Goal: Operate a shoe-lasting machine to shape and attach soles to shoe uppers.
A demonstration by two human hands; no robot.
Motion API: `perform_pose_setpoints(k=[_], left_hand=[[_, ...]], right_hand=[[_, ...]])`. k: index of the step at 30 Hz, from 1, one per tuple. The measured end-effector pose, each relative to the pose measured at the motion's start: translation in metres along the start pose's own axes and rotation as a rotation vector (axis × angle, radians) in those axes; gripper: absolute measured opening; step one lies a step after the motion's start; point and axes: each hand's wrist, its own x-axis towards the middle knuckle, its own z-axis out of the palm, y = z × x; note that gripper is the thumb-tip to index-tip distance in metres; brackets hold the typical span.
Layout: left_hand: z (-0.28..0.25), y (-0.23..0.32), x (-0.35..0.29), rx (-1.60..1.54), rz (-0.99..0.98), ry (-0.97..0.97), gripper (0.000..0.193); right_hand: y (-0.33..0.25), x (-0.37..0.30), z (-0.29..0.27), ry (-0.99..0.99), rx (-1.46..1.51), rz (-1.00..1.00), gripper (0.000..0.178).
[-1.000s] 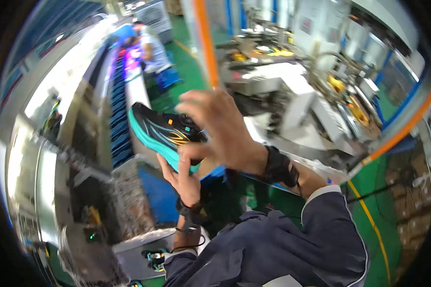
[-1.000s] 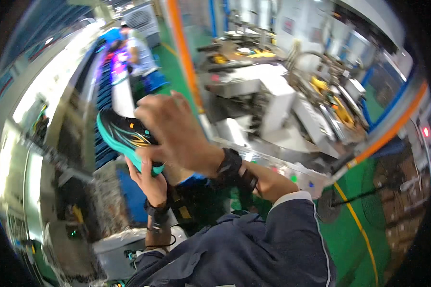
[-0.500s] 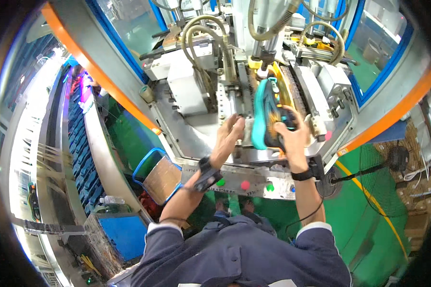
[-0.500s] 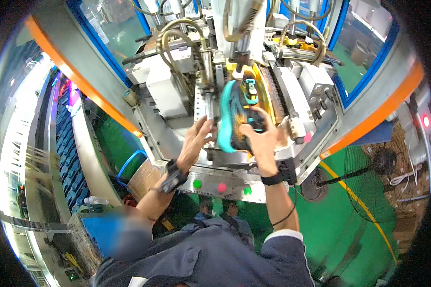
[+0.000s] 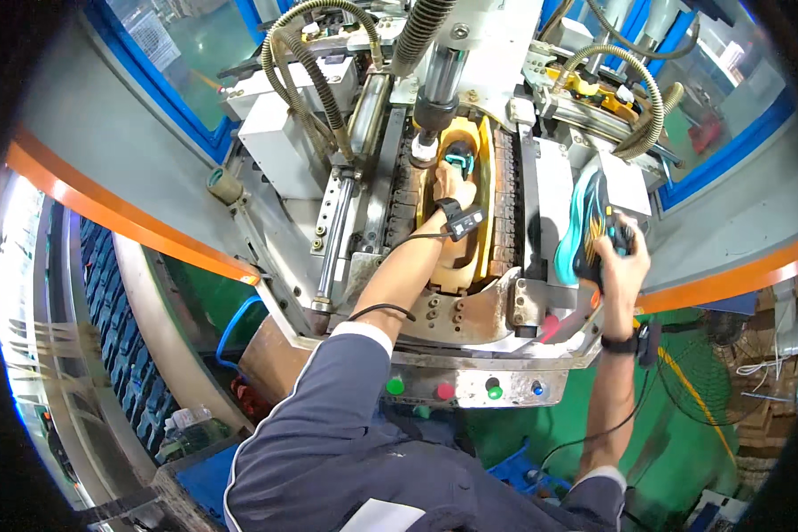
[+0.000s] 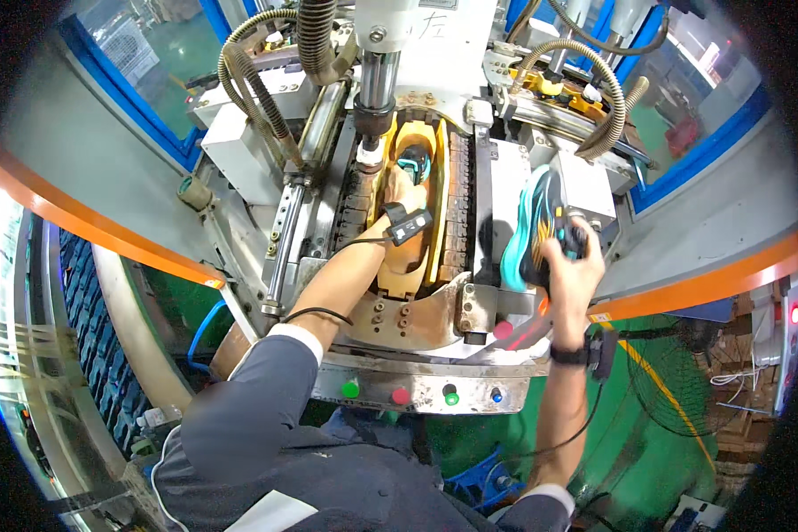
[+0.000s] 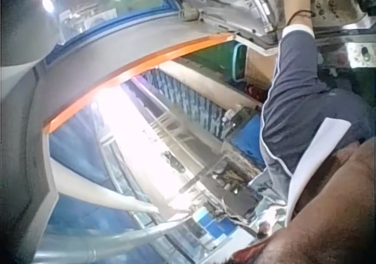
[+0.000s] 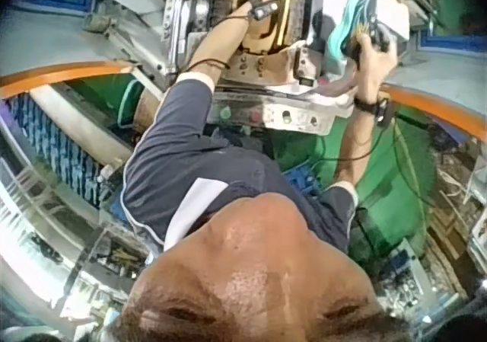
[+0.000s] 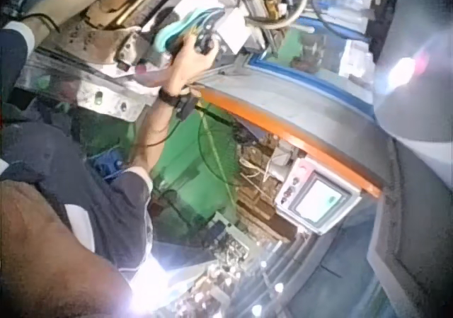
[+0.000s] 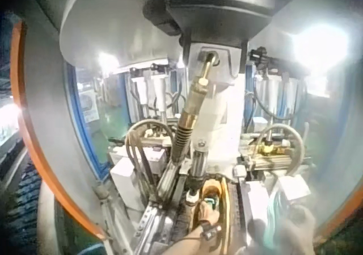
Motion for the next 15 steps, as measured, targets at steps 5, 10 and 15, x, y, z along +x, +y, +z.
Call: perform_pose_setpoints(k=[5,10,15], left_hand=[[-0.087,-0.003,-0.094,-0.974,-0.157,-0.445,0.02],[-0.221,-0.029,-0.235,-1.085,-0.195,-0.432,0.038],[-0.315,-0.069,-0.347,-1.034,-0.223,0.01,0.048]], right_hand=[[-0.005,0.09,0.078,-0.283,-0.276,0.002,0.049],[-0.022,0.091,0.225,-0.511,-0.642,0.034,0.049],[0.034,0.049,0.316,-0.352,-0.762,-0.194,0.027]])
